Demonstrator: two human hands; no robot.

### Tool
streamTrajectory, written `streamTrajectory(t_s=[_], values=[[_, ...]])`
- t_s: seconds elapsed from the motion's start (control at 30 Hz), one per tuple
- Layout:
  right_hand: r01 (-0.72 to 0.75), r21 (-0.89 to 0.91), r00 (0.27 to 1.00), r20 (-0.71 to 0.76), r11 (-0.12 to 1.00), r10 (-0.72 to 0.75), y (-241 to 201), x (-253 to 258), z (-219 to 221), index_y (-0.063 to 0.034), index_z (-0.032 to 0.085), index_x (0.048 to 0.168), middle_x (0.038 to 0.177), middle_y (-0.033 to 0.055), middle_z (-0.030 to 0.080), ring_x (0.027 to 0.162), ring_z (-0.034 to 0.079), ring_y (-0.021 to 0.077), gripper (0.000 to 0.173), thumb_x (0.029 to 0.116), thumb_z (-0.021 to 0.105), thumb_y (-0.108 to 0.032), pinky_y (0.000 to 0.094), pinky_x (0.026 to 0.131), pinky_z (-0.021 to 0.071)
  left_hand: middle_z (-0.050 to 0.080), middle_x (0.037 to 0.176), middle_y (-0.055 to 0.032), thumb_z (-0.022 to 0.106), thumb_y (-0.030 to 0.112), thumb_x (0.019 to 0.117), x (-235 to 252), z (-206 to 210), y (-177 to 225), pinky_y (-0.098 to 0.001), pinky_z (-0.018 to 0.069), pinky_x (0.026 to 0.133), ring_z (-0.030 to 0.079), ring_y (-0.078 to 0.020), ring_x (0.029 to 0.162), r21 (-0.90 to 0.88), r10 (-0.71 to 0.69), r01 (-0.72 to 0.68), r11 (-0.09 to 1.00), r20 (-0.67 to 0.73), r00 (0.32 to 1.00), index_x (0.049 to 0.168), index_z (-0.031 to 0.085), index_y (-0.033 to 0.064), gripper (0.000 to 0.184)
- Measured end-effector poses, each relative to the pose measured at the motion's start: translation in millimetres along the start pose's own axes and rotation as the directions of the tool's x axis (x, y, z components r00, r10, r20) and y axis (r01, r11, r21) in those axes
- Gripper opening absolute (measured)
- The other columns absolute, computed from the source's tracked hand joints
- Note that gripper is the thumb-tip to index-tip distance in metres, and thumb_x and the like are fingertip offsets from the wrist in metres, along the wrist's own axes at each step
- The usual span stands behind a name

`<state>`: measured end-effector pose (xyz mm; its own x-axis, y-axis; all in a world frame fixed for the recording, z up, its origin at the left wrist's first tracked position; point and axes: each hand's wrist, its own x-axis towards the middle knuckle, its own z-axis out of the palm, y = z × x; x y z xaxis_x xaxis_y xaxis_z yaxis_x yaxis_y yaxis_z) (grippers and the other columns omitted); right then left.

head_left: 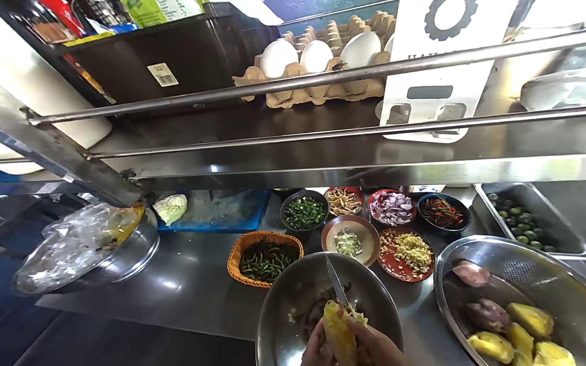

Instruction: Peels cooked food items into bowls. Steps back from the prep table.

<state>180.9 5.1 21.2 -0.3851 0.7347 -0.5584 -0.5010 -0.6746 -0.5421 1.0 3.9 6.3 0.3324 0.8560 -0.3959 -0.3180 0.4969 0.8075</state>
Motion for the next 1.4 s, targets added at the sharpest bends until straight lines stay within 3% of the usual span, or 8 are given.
streamTrajectory(t_s=[0.1,0.2,0.53,0.8,1.0,1.17,1.3,1.4], values=[[0.127,-0.436,0.991,0.024,0.891,-0.129,-4.3,-3.6,2.1,-0.0134,0.053,0.128,0.078,0.0020,0.059,0.050,0.050,0.0099,0.043,0.1105,0.034,-0.048,0.0261,0.046,0.0463,0.060,0.129,-0.0122,0.040,0.016,0.1066,0.0,8.2,-4.7,-0.0466,0.0575,0.092,0.066,-0.0222,0.110,-0.135,0.028,-0.033,0.990,-0.045,0.999,0.153,0.024,0.0079,0.049],[0.186,-0.895,0.954,0.065,0.405,-0.294,-18.4,-12.9,4.9,-0.0097,0.046,0.145,0.089,0.0155,0.070,0.079,0.071,0.0302,0.056,0.1090,0.036,-0.051,0.0527,0.073,0.0578,0.067,0.117,-0.0119,0.036,0.022,0.1085,2.2,8.6,-9.8,-0.0484,0.0594,0.090,0.070,-0.0249,0.103,-0.368,-0.015,-0.023,0.930,-0.100,0.995,0.144,0.033,0.0097,0.038],[0.129,-0.991,0.977,0.134,-0.041,-0.168,-38.9,-29.8,24.8,-0.0126,0.029,0.160,0.088,0.0199,0.070,0.084,0.071,0.0415,0.068,0.1068,0.039,-0.054,0.0615,0.076,0.0564,0.067,0.105,-0.0096,0.049,0.000,0.0984,5.1,5.0,-14.8,-0.0353,0.0613,0.076,0.069,-0.0151,0.086,0.033,0.246,-0.244,0.969,-0.110,0.963,0.133,0.042,-0.0057,0.036],[0.191,-0.778,0.980,0.113,0.599,-0.165,-33.1,-0.6,-16.5,-0.0184,0.044,0.151,0.108,0.0100,0.067,0.085,0.067,0.0188,0.050,0.1095,0.038,-0.044,0.0429,0.079,0.0572,0.061,0.132,-0.0156,0.045,0.014,0.1032,3.0,-9.7,-15.8,-0.0426,0.0562,0.096,0.066,-0.0211,0.112,-0.035,0.126,-0.127,0.991,-0.033,0.992,0.152,0.028,-0.0029,0.055],[0.258,-0.934,0.962,0.224,0.246,-0.157,-24.5,-10.5,2.0,-0.0091,0.038,0.155,0.097,0.0208,0.070,0.086,0.071,0.0362,0.062,0.1070,0.044,-0.049,0.0587,0.078,0.0560,0.073,0.110,-0.0055,0.040,0.021,0.1081,-2.2,-11.0,-14.4,-0.0425,0.0579,0.093,0.070,-0.0173,0.101,-0.218,0.096,-0.086,0.972,0.035,0.995,0.133,0.052,0.0074,0.030],[0.183,-0.753,0.978,0.076,0.632,-0.193,-22.9,10.5,-23.3,-0.0114,0.058,0.129,0.099,0.0087,0.066,0.086,0.066,0.0190,0.045,0.1086,0.039,-0.047,0.0427,0.079,0.0566,0.071,0.115,-0.0137,0.053,0.033,0.1037,-5.4,-18.8,-18.8,-0.0497,0.0569,0.095,0.070,-0.0274,0.106,-0.373,-0.016,0.036,0.927,0.058,0.998,0.133,0.053,0.0068,0.039],[0.134,-0.646,0.988,0.144,0.752,-0.052,-35.8,-7.3,-22.7,-0.0199,0.054,0.134,0.081,-0.0004,0.055,0.059,0.049,0.0082,0.041,0.1085,0.040,-0.049,0.0254,0.053,0.0436,0.067,0.123,-0.0122,0.055,0.022,0.1019,-4.1,-18.5,-12.1,-0.0451,0.0575,0.095,0.068,-0.0229,0.108,-0.072,0.053,-0.048,0.996,0.081,0.995,0.147,0.036,0.0004,0.054],[0.191,-0.832,0.976,0.219,0.521,-0.007,-42.6,-17.5,-10.4,-0.0184,0.048,0.147,0.106,0.0094,0.067,0.084,0.064,0.0176,0.050,0.1079,0.044,-0.048,0.0407,0.077,0.0547,0.064,0.130,-0.0136,0.062,0.008,0.0977,-4.3,-17.2,-5.2,-0.0388,0.0562,0.099,0.067,-0.0167,0.111,0.276,0.105,-0.139,0.951,0.136,0.985,0.150,0.033,-0.0078,0.062]])
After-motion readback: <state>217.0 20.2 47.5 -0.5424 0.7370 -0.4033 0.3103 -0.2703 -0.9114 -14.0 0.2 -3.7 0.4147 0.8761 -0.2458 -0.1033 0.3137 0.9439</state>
